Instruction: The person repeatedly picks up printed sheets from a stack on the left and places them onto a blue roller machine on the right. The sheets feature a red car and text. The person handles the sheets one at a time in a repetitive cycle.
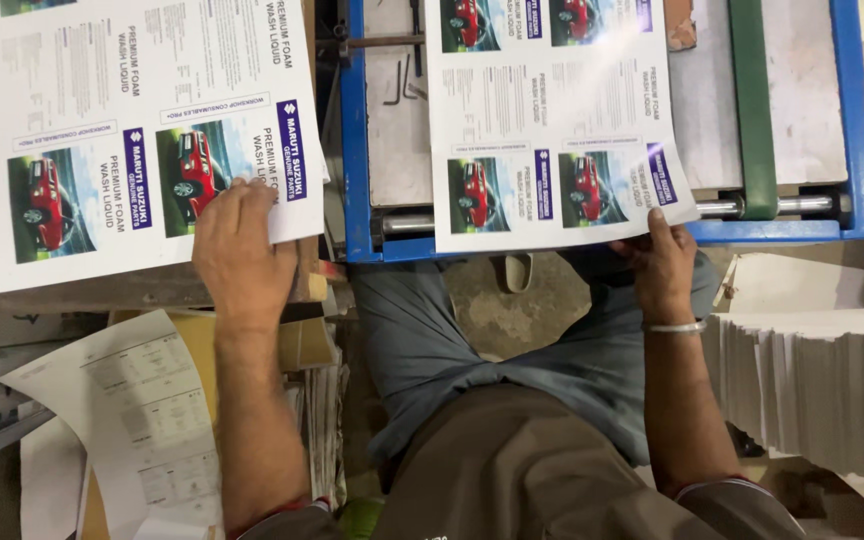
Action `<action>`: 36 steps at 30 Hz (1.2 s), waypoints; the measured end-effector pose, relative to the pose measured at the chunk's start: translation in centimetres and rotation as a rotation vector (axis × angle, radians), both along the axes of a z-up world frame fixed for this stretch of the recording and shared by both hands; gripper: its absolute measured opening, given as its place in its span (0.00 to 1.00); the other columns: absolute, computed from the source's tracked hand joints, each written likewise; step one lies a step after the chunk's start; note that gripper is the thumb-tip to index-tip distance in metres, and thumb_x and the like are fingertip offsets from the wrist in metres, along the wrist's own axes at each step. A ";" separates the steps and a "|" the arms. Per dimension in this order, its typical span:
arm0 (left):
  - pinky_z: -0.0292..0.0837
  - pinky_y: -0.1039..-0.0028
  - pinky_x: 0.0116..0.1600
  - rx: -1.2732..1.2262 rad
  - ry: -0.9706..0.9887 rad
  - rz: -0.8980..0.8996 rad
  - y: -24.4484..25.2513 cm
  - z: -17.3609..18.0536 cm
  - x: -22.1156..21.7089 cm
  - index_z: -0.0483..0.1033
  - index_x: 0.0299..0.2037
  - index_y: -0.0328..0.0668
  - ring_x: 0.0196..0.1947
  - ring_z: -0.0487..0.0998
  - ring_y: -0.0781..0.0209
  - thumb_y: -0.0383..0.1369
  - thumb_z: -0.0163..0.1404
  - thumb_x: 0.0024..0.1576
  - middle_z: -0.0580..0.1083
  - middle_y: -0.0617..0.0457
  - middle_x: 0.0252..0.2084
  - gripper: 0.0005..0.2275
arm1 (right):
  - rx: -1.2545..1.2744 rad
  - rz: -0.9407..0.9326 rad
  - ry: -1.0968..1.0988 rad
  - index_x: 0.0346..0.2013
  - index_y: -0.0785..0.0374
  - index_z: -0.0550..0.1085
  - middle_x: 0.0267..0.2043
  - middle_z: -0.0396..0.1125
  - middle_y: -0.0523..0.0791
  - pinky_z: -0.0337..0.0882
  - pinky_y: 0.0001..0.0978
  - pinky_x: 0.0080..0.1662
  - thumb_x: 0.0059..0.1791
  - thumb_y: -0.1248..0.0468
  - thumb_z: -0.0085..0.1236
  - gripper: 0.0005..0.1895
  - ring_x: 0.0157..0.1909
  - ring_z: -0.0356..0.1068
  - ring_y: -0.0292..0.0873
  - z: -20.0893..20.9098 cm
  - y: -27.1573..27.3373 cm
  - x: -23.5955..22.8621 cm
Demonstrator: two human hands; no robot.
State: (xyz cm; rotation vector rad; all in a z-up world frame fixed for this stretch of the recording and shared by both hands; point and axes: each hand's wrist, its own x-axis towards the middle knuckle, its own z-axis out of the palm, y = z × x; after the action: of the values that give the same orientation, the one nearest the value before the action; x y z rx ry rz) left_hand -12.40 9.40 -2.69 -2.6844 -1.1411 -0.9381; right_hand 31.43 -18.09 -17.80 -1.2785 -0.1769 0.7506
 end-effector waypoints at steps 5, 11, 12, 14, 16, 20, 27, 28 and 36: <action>0.80 0.68 0.52 -0.381 -0.393 0.010 1.3 0.0 -2.0 0.80 0.51 0.44 0.53 0.81 0.62 0.24 0.54 0.69 0.80 0.52 0.53 0.06 | -0.185 0.072 -0.018 0.62 0.73 0.65 0.51 0.72 0.56 0.81 0.34 0.45 0.58 0.59 0.49 0.22 0.46 0.76 0.48 4.1 0.9 -3.9; 0.56 0.49 0.77 -0.145 -0.156 -0.130 -4.8 -1.7 7.1 0.75 0.55 0.32 0.66 0.72 0.46 0.19 0.46 0.59 0.75 0.42 0.60 0.15 | 0.247 0.680 -0.041 0.70 0.71 0.57 0.64 0.64 0.56 0.78 0.40 0.55 0.54 0.60 0.52 0.32 0.59 0.73 0.49 9.5 5.9 -11.7; 0.53 0.46 0.77 -0.197 -0.022 -0.131 -6.5 -1.6 9.3 0.75 0.55 0.32 0.66 0.71 0.46 0.22 0.49 0.62 0.75 0.43 0.60 0.12 | 0.313 0.680 0.045 0.68 0.69 0.58 0.64 0.65 0.53 0.78 0.38 0.56 0.54 0.61 0.53 0.30 0.60 0.73 0.46 10.0 7.0 -13.0; 0.46 0.37 0.74 -0.204 0.157 -0.261 -9.7 -1.0 13.4 0.76 0.54 0.33 0.66 0.69 0.48 0.24 0.50 0.55 0.74 0.42 0.58 0.15 | 0.433 0.677 0.223 0.65 0.65 0.61 0.63 0.66 0.49 0.78 0.36 0.59 0.55 0.64 0.55 0.26 0.62 0.72 0.41 10.3 8.4 -14.8; 0.42 0.34 0.73 -0.350 0.229 -0.411 -11.8 0.7 14.8 0.76 0.52 0.31 0.67 0.65 0.42 0.29 0.53 0.52 0.73 0.40 0.58 0.18 | 0.272 0.433 0.241 0.58 0.72 0.67 0.52 0.70 0.51 0.77 0.34 0.49 0.55 0.67 0.54 0.18 0.50 0.74 0.43 9.7 9.0 -15.0; 0.70 0.63 0.70 -0.802 -0.328 -0.876 -14.0 5.6 14.1 0.81 0.54 0.45 0.56 0.80 0.59 0.37 0.54 0.65 0.81 0.56 0.52 0.11 | 0.069 0.154 0.015 0.53 0.70 0.73 0.43 0.71 0.47 0.70 0.30 0.37 0.55 0.71 0.54 0.11 0.38 0.70 0.39 7.1 9.1 -10.9; 0.69 0.60 0.69 -0.976 -0.813 -1.506 -15.6 11.0 10.5 0.77 0.50 0.38 0.59 0.79 0.52 0.38 0.54 0.64 0.77 0.50 0.52 0.12 | 0.160 -0.110 -0.216 0.57 0.75 0.70 0.56 0.73 0.52 0.77 0.34 0.58 0.54 0.78 0.47 0.16 0.54 0.76 0.44 2.8 3.4 -1.7; 0.69 0.58 0.69 -0.983 -0.839 -1.559 -15.7 11.3 10.5 0.77 0.50 0.38 0.60 0.78 0.51 0.37 0.54 0.64 0.77 0.49 0.52 0.11 | 0.138 -0.134 -0.263 0.57 0.76 0.71 0.55 0.73 0.52 0.77 0.33 0.58 0.53 0.78 0.47 0.16 0.54 0.76 0.44 2.1 3.0 -0.5; 0.56 0.52 0.71 -0.208 0.312 0.059 -0.3 5.6 3.9 0.69 0.62 0.22 0.67 0.67 0.39 0.41 0.57 0.60 0.69 0.32 0.64 0.28 | -0.021 -0.254 -0.499 0.56 0.75 0.72 0.50 0.71 0.47 0.69 0.25 0.50 0.55 0.77 0.46 0.15 0.47 0.69 0.36 -1.0 -1.7 2.0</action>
State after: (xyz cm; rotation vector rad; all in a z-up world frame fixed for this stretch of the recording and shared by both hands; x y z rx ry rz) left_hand -8.54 9.10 2.89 -2.8026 -1.2973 -0.3889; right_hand 33.48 -19.81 -18.75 -1.4590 -0.4010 0.2066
